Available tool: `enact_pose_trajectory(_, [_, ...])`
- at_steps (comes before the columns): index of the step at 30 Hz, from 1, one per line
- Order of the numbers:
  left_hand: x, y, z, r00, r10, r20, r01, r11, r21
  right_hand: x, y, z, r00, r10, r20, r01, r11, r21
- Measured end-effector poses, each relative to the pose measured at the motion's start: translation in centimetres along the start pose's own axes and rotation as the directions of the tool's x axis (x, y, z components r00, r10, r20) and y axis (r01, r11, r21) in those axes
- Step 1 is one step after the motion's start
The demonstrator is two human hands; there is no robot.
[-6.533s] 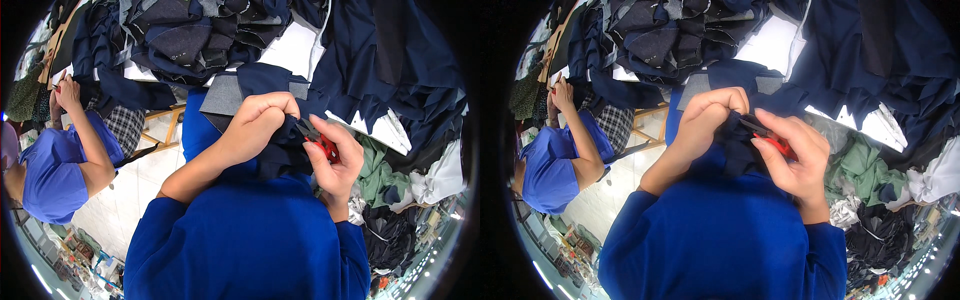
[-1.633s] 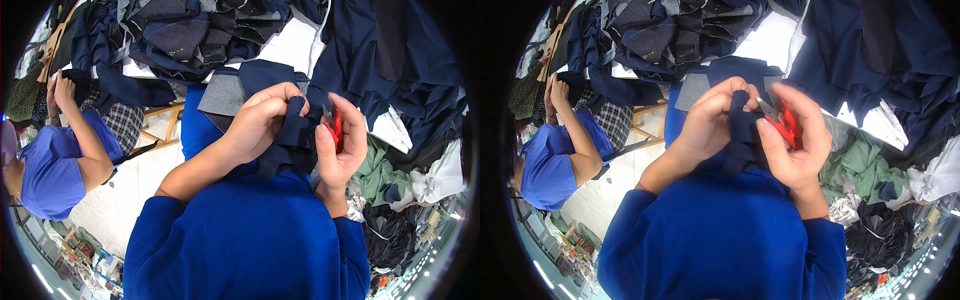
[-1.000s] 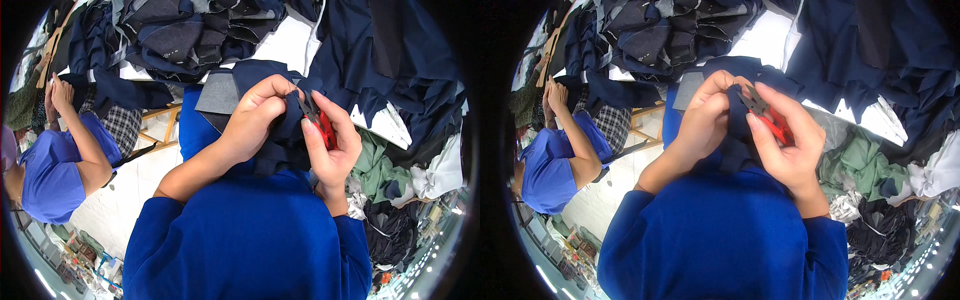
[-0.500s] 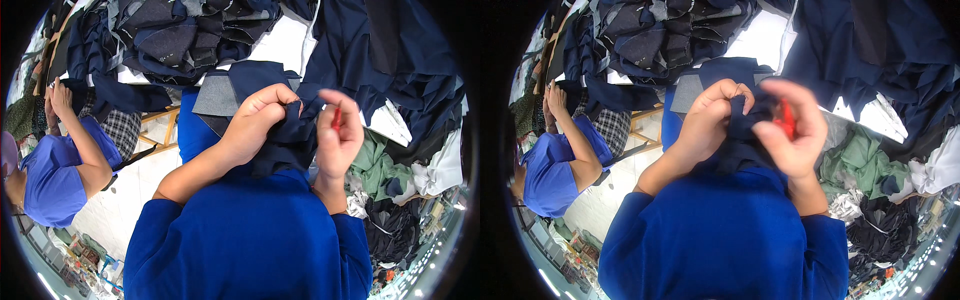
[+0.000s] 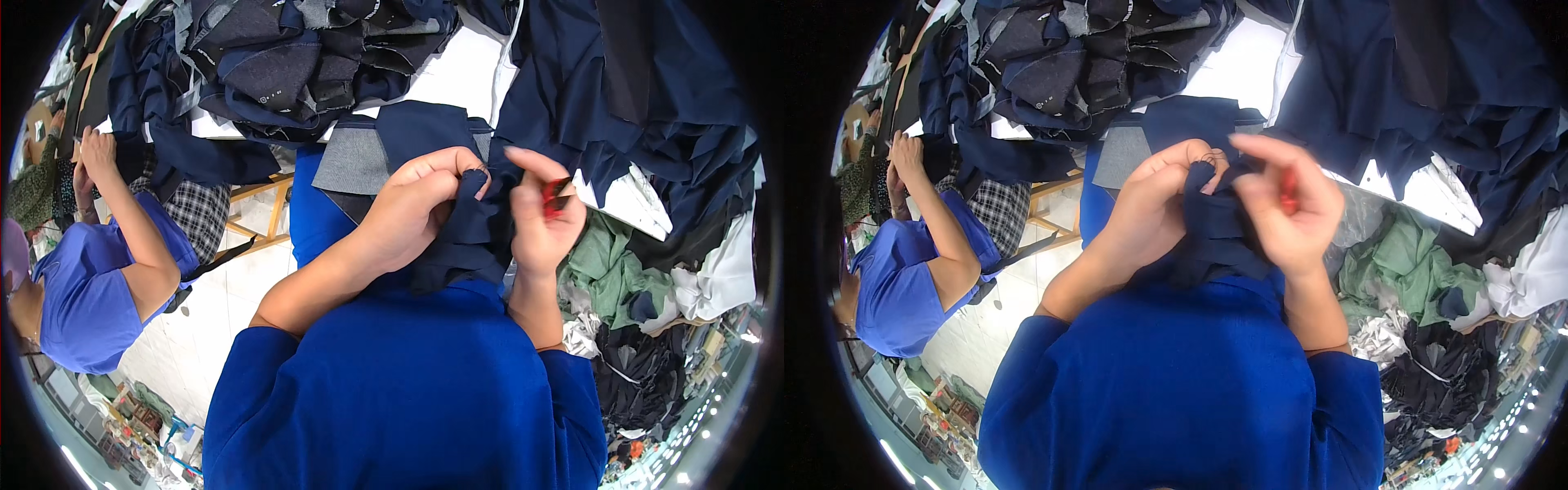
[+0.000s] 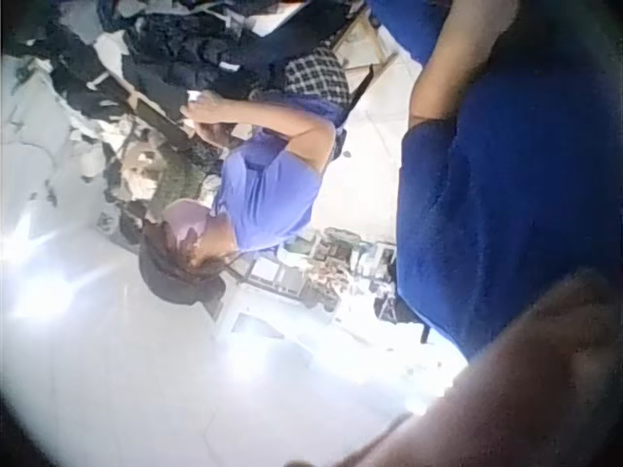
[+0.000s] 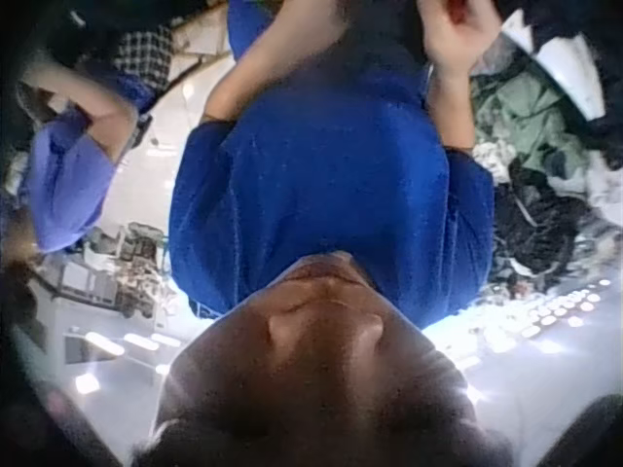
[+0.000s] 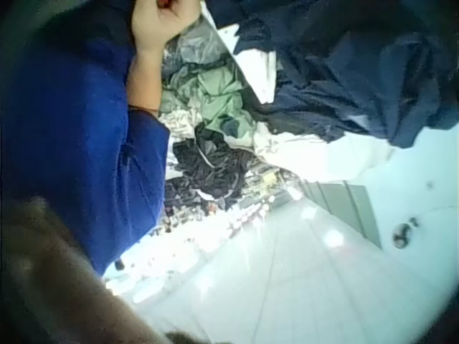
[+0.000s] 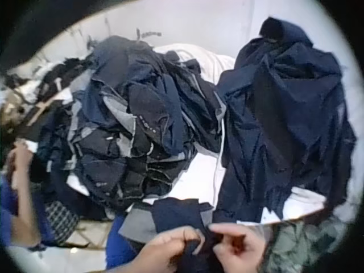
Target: Trimming excess threads from dark blue fabric pieces using thread snips in a factory setting.
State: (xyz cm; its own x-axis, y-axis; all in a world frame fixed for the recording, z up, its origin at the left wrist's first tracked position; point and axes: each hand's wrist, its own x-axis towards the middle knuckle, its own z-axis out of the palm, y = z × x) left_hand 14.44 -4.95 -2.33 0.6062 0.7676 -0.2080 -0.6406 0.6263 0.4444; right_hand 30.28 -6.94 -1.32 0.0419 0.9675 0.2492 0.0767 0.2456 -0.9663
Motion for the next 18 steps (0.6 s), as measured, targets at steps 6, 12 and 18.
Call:
enact_pose_trajectory(6, [0.0, -0.6, -1.0, 0.993, -0.116, 0.0, 0.116, 0.987, 0.108, 0.5, 0.9, 1.6, 0.969, -0.157, -0.19, 0.114, 0.969, -0.219])
enact_pose_trajectory(12, [-0.1, 0.5, 0.2, 0.998, -0.07, 0.007, 0.067, 0.973, 0.22, 2.6, 1.3, -1.6, 0.928, 0.106, -0.357, -0.011, 0.966, 0.257])
enact_pose_trajectory(18, [-0.1, 1.0, -0.6, 0.998, -0.055, -0.023, 0.058, 0.98, 0.19, 0.0, -0.4, -0.2, 0.976, 0.183, 0.113, -0.181, 0.983, -0.03])
